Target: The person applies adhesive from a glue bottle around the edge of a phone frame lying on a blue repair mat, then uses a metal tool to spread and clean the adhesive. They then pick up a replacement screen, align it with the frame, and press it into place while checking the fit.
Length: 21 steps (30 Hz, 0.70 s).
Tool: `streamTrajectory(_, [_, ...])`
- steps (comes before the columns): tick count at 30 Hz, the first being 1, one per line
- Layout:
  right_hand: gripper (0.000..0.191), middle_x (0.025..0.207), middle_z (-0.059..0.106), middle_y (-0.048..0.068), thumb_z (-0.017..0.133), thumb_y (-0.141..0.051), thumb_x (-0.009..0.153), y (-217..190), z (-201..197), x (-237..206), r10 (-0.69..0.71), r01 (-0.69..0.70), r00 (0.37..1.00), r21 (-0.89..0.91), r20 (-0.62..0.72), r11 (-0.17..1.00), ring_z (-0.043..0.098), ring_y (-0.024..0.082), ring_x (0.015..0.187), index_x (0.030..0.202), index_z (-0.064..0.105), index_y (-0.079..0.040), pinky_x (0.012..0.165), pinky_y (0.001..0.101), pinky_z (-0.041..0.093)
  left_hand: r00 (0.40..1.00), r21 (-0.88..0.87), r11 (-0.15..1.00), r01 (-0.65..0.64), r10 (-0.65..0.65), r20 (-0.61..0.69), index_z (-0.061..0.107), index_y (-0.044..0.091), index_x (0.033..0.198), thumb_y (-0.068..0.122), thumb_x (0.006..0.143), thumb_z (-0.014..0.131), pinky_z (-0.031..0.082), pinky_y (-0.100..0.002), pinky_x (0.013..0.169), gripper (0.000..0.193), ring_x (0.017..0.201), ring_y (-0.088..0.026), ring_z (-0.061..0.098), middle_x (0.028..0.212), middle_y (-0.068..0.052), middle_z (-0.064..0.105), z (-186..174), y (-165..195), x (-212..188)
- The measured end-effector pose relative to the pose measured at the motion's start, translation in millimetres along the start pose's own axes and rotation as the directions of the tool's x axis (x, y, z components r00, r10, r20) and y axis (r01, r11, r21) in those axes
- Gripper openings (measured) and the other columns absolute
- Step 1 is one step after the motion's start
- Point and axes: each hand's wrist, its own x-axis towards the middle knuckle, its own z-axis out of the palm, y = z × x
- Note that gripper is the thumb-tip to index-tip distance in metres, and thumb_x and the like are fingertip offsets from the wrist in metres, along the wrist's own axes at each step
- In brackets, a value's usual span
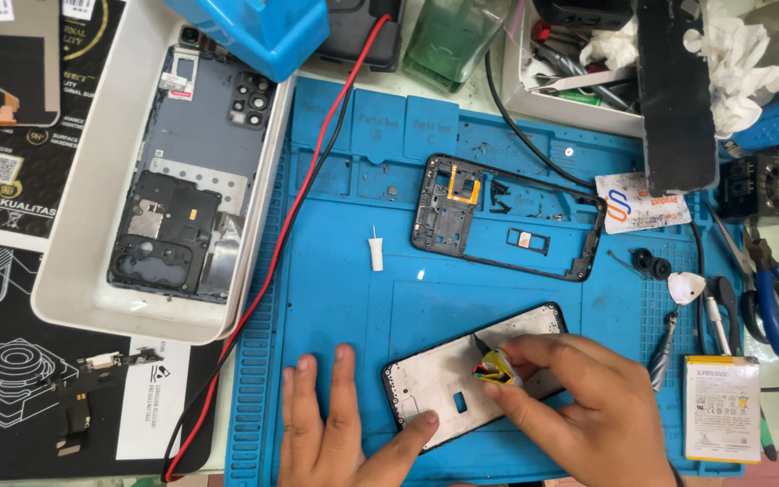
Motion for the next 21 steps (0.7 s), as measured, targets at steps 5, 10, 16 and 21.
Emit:
streamTrajectory(5, [0.035,0.092,0.079,0.008,0.088,-0.012,0.069,2.4,-0.7,-0.9,-0.017,0.017,1.000,-0.010,-0.023,1.000,0.073,0.014,0.075,0.100,0.074,0.000,0.060,0.0238,0.060,1.000,0.034,0.999,0.003,-0.002,-0.029,0.075,0.045,0.108,0.048,0.092,0.065,0.036,-0.074,0.109,0.020,0.141,-0.054,0.038,0.144,-0.031,0.050,5.3,-1.3,-2.0])
streamTrajectory(10, [0.036,0.092,0.079,0.008,0.088,-0.014,0.069,5.1,-1.3,-1.5,-0.030,0.030,0.999,-0.020,-0.024,0.999,0.073,0.014,0.074,0.100,0.075,-0.001,0.062,0.0245,0.060,0.999,0.043,0.999,-0.005,0.007,-0.033,0.076,0.046,0.109,0.047,0.090,0.065,0.036,-0.073,0.108,0.021,0.140,-0.054,0.038,0.143,-0.030,0.051,5.5,-2.4,-2.9])
streamTrajectory(16, [0.036,0.089,0.079,0.008,0.089,-0.014,0.067,7.8,-1.1,-2.6,0.020,-0.021,1.000,-0.019,-0.023,1.000,0.072,0.013,0.070,0.097,0.075,-0.001,0.058,0.0246,0.059,1.000,0.026,1.000,0.014,-0.013,-0.004,0.075,0.045,0.107,0.047,0.088,0.065,0.033,-0.074,0.109,0.021,0.140,-0.056,0.036,0.143,-0.031,0.050,4.3,-1.6,-4.4])
streamTrajectory(21, [0.034,0.089,0.079,0.008,0.088,-0.012,0.067,7.9,-2.8,-3.9,0.056,-0.056,0.998,-0.001,-0.038,0.998,0.072,0.014,0.074,0.097,0.076,-0.001,0.059,0.0249,0.059,1.000,0.027,1.000,0.013,-0.012,-0.016,0.076,0.046,0.105,0.046,0.088,0.066,0.033,-0.073,0.110,0.020,0.140,-0.055,0.036,0.145,-0.030,0.049,7.4,-2.4,-6.1])
